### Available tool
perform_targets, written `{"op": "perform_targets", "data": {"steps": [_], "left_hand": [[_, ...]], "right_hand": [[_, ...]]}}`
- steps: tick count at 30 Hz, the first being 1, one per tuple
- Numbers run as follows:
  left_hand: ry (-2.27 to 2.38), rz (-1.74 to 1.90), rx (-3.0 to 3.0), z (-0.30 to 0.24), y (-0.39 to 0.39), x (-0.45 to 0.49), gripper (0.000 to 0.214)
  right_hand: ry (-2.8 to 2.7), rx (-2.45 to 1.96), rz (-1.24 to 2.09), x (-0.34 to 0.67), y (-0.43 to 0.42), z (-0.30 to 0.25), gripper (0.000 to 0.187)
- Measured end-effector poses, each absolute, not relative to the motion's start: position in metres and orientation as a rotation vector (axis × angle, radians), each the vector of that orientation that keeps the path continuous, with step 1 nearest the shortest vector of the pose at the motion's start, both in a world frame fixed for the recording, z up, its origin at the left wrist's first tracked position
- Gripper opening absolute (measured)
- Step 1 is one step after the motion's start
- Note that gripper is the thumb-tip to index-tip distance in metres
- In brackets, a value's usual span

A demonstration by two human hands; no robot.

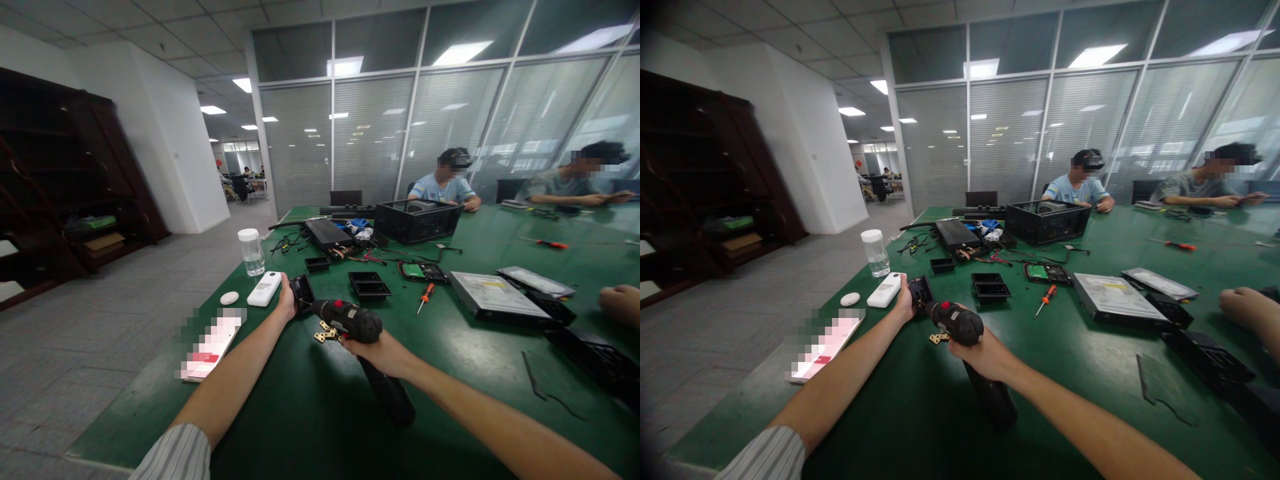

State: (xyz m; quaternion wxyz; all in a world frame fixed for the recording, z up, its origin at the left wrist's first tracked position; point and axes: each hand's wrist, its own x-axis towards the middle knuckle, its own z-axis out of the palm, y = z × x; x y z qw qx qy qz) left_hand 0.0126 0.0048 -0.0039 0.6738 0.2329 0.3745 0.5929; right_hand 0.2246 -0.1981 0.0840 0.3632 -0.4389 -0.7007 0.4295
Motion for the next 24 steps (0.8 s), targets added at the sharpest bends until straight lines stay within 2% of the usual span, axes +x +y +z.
{"op": "perform_targets", "data": {"steps": [7,14,19,24], "left_hand": [[0.806,1.303,0.535,0.003,0.001,0.010,0.070],[0.887,1.235,0.619,0.005,-0.001,0.010,0.039],[1.083,1.387,0.845,-0.002,0.005,0.011,0.035],[1.233,1.310,0.976,0.000,0.010,0.001,0.025]], "right_hand": [[-1.669,-1.184,1.253,0.229,-0.193,0.077,0.014],[-1.374,-0.967,1.467,0.244,-0.199,0.085,0.034],[-1.114,-0.818,1.543,0.277,-0.216,0.070,0.040],[-0.827,-0.836,1.539,0.310,-0.231,0.042,0.038]]}}
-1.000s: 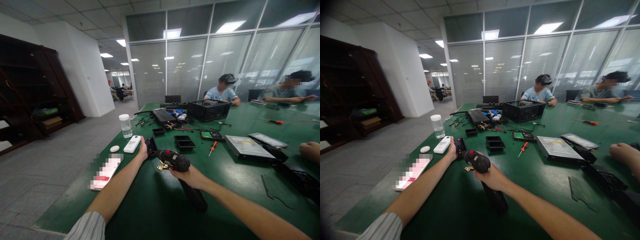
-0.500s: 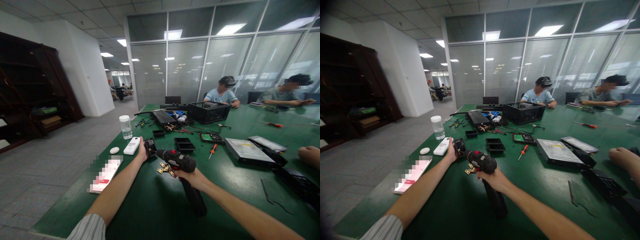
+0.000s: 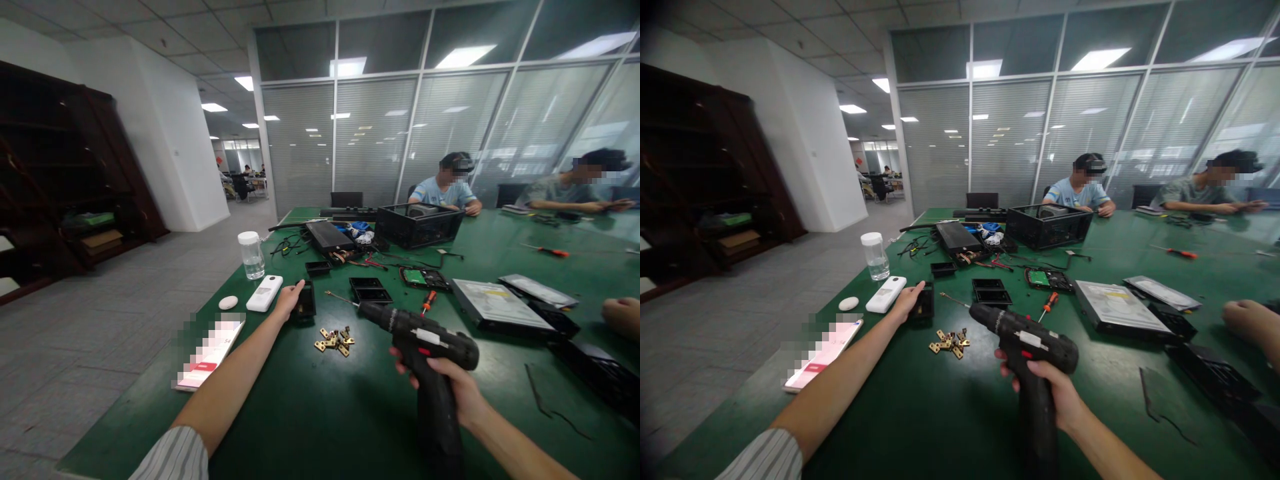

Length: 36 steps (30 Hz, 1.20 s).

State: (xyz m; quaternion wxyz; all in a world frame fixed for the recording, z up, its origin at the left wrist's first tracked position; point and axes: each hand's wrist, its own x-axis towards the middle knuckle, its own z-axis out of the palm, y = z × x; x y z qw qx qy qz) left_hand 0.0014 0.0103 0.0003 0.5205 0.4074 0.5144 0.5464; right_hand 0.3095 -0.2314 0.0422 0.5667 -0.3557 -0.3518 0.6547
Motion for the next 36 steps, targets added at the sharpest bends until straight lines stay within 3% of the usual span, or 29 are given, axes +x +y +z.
{"op": "perform_targets", "data": {"steps": [6,13,16,19,25,36], "left_hand": [[1.461,1.317,1.220,0.015,0.013,-0.010,0.032],[1.351,1.468,1.278,0.048,-0.005,-0.003,0.017],[1.049,1.293,1.420,0.068,-0.024,0.017,0.012],[0.813,0.973,1.428,0.084,-0.045,0.034,0.025],[0.728,0.699,1.547,0.097,-0.064,0.039,0.028],[0.757,0.668,1.733,0.096,-0.049,0.024,0.031]], "right_hand": [[-0.541,-0.758,1.637,0.325,-0.231,0.030,0.035],[-0.406,-0.690,1.887,0.324,-0.235,0.027,0.044],[-0.397,-0.681,1.939,0.319,-0.238,0.025,0.046],[-0.377,-0.680,1.938,0.316,-0.239,0.025,0.046],[-0.344,-0.617,1.982,0.317,-0.238,0.023,0.046],[-0.343,-0.577,1.977,0.319,-0.237,0.022,0.045]]}}
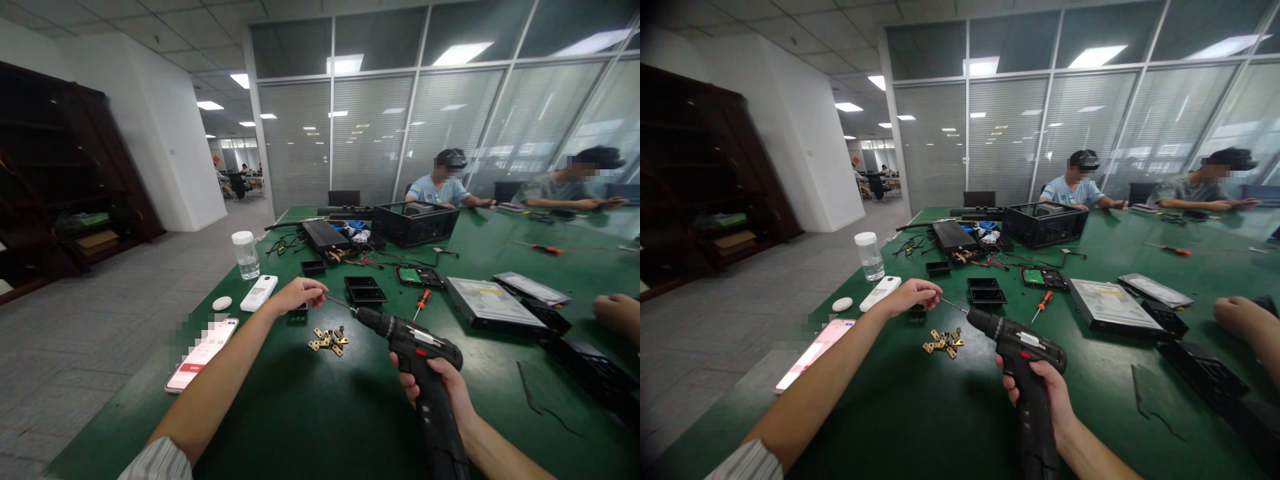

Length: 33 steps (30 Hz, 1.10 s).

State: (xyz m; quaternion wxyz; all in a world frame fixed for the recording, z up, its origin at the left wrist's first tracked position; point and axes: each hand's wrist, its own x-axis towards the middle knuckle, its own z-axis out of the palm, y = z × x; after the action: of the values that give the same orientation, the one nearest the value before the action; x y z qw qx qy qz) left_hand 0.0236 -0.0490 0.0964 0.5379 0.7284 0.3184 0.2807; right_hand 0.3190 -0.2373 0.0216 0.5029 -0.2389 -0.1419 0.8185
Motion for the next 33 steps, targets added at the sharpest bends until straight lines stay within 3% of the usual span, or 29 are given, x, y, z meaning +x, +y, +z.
{"op": "perform_targets", "data": {"steps": [10,24,33], "left_hand": [[1.119,0.032,2.669,0.080,-0.060,0.029,0.007],[1.483,-0.423,2.769,0.075,-0.087,0.049,0.034],[1.517,-0.528,2.673,0.085,-0.091,0.049,0.032]], "right_hand": [[-0.344,-0.585,1.957,0.320,-0.237,0.025,0.043],[-0.318,-0.612,1.908,0.318,-0.237,0.024,0.039],[-0.341,-0.613,1.912,0.319,-0.237,0.024,0.042]]}}
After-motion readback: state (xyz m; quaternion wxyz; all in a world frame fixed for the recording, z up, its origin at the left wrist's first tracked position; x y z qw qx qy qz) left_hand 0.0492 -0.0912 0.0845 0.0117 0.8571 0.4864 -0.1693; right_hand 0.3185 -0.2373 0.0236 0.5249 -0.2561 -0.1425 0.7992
